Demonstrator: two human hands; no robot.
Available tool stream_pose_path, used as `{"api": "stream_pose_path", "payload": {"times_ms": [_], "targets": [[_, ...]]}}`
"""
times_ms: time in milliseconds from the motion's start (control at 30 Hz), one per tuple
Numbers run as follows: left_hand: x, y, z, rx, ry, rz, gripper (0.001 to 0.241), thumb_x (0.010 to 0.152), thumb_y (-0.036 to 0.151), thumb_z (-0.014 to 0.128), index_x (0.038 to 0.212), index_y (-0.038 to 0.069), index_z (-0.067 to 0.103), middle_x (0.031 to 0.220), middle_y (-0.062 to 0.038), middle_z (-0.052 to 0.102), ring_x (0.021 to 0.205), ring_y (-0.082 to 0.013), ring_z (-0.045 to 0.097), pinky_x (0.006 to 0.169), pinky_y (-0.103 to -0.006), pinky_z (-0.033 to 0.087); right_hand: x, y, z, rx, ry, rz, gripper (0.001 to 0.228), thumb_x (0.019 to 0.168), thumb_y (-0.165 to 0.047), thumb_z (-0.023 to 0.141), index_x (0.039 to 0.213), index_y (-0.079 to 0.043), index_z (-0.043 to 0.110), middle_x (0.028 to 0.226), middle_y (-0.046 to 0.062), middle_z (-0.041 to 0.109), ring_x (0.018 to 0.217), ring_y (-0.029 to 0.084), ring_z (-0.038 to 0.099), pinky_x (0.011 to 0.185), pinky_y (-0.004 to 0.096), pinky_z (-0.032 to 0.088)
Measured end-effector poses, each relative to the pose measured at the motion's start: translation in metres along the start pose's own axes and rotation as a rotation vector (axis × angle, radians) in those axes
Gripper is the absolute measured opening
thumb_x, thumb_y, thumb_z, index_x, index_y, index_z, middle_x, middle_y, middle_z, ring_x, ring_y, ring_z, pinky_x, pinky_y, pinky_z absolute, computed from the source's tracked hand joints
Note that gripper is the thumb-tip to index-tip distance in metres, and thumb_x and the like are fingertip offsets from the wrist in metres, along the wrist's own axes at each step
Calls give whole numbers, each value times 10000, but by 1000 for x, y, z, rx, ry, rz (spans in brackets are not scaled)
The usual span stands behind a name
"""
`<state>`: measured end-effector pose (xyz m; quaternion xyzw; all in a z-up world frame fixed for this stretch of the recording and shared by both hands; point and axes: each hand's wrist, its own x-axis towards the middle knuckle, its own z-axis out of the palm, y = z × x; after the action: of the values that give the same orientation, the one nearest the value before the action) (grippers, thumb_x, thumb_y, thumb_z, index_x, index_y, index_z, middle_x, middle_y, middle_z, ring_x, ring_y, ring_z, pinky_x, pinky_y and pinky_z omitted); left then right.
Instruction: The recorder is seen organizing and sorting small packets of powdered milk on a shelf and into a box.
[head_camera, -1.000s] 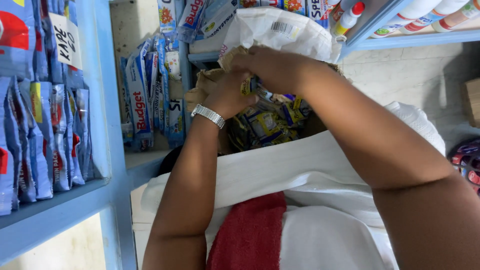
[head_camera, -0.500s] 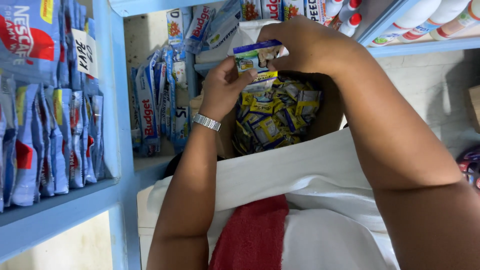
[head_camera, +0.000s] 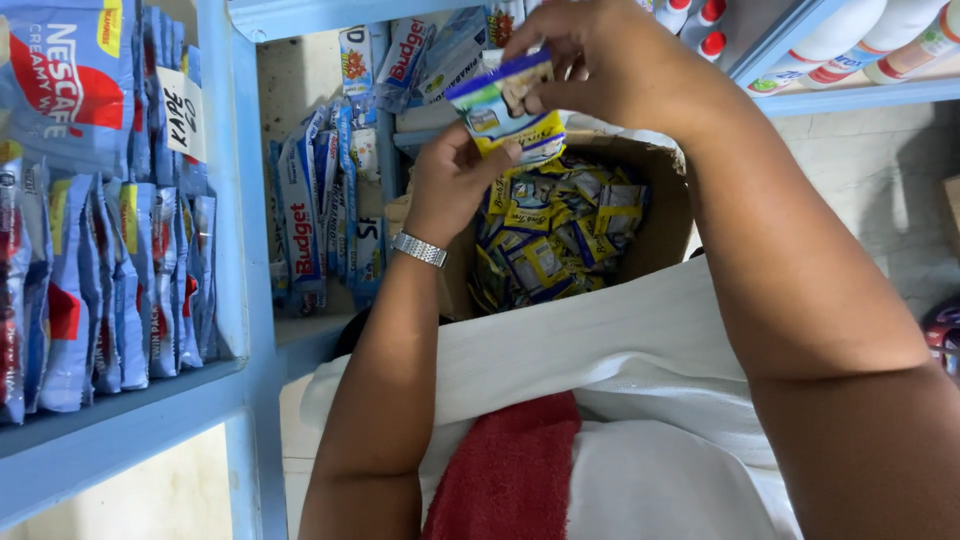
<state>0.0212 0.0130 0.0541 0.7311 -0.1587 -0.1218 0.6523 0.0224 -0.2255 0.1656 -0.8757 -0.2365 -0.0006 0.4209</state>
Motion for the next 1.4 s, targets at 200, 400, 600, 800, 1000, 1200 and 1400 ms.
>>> {"api": "stream_pose_path", "payload": {"times_ms": [200,400,600,800,1000,1200,1400], "targets": [[-1,9,1,-227,19,67,292,978,179,774,1206,17,690,1168,-82,751,1065,-129,715,954,-307,600,4,6,1,296,32,16,310,918,-89,814,1185,-36,666,1004,62,746,930,118,714,818,282,580],[0,11,1,-300,19,61,289,984,157,765,1220,23,666,1180,-79,733,1097,-140,696,981,-325,595,3,13,6,145,47,85,207,946,-111,846,988,-5,673,838,59,720,765,104,668,672,268,533],[1,11,2,-285,0,120,312,985,128,758,1259,30,646,1226,-69,710,1140,-131,671,1019,-316,567,4,21,5,341,73,-21,191,970,-76,816,986,4,643,896,37,718,831,70,678,721,223,548],[1,13,3,-347,70,121,274,1016,113,736,1258,7,664,1229,-81,723,1125,-130,676,1000,-310,562,4,3,0,360,37,14,201,939,-97,811,1058,-20,669,940,43,741,855,70,684,736,229,537],[0,15,4,-356,62,113,294,1009,121,743,1268,11,659,1232,-82,727,1131,-139,686,1000,-316,575,3,12,4,105,-3,125,300,951,-163,887,955,31,658,842,120,696,772,147,629,670,294,505],[3,9,3,-242,16,78,446,915,76,811,1307,45,598,1219,-70,726,1125,-155,698,989,-329,602,5,4,-1,472,29,-45,189,987,-42,769,1150,-1,684,1035,60,768,933,90,712,816,255,578],[2,-2,6,-242,-22,-2,468,887,39,800,1308,48,596,1207,-62,723,1114,-143,697,997,-317,589,2,22,-1,622,150,-149,195,1068,29,742,1246,-14,672,1149,65,764,1065,94,729,927,254,592]]}}
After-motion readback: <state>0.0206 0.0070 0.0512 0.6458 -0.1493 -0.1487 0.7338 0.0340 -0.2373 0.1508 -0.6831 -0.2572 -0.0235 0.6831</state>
